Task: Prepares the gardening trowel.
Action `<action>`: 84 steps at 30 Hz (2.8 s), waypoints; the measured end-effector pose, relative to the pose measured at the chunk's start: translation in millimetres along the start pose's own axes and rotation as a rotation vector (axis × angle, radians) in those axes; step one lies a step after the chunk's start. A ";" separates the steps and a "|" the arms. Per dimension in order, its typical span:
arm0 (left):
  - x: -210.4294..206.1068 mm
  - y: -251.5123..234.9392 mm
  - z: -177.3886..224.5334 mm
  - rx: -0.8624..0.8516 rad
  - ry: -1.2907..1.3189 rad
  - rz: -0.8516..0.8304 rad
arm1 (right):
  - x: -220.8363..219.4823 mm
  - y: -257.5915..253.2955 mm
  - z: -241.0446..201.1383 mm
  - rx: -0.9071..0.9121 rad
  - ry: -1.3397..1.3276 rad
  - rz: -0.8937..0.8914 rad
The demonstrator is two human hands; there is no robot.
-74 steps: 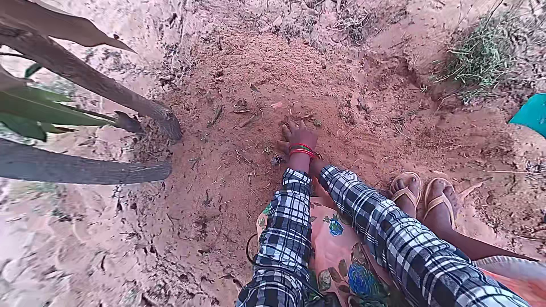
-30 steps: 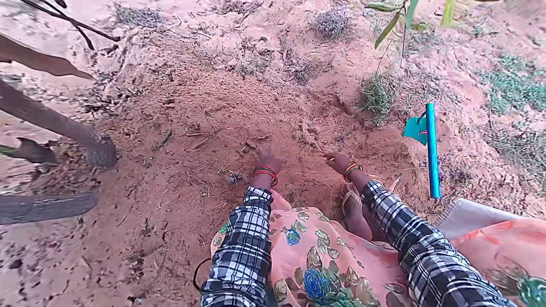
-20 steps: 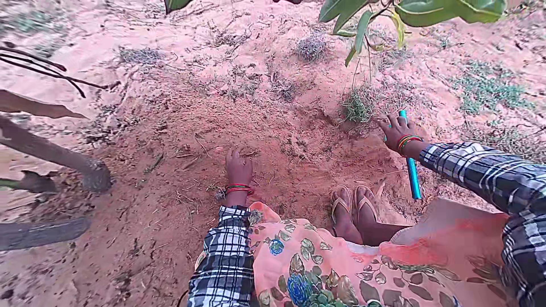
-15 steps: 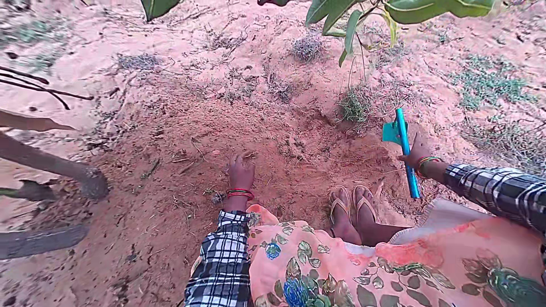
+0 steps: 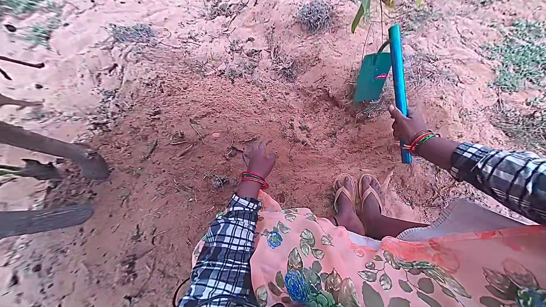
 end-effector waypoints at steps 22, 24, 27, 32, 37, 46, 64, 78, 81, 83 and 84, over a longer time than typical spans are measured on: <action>-43.1 -13.8 -7.5 -0.236 -0.239 0.153 | -156.0 8.4 -31.9 0.119 0.975 -0.862; -50.9 -6.4 -0.7 -0.213 -0.255 -0.143 | -169.6 1.1 -34.7 0.270 1.143 -1.053; -91.1 2.5 -9.8 -0.091 -0.116 -0.769 | -193.3 -2.9 -20.1 0.551 1.516 -1.055; -116.2 12.3 -22.2 0.153 0.016 -0.973 | -210.7 26.2 0.5 1.045 0.986 -0.345; -110.6 9.1 -21.9 0.436 0.528 -0.822 | -219.7 68.0 24.7 0.169 0.466 -0.508; -97.8 5.1 -17.3 0.472 1.015 -0.476 | -205.1 35.4 41.7 0.075 0.645 -0.885; -197.8 -19.8 77.2 0.841 1.610 -0.081 | -81.5 -51.1 81.7 0.064 1.291 -0.603; -29.2 11.5 55.6 0.599 1.577 0.157 | -177.9 13.7 2.2 0.219 0.929 -0.739; 60.9 48.8 43.1 0.416 1.501 0.399 | -226.9 35.2 -60.6 0.476 0.798 -0.769; 114.3 83.0 36.2 0.288 1.405 0.578 | -257.1 63.7 -114.1 0.642 0.780 -0.796; 134.8 100.0 33.1 0.247 1.362 0.656 | -269.0 79.8 -137.2 0.703 0.774 -0.797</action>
Point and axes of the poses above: each hand's wrist, its own y-axis away from the middle knuckle, its own x-axis out of the back of the hand, z = x × y, the point moved 2 cm from there along -y, towards the middle knuckle, and after that the axes turned 2 degrees about -z, right-handed, at the moved point
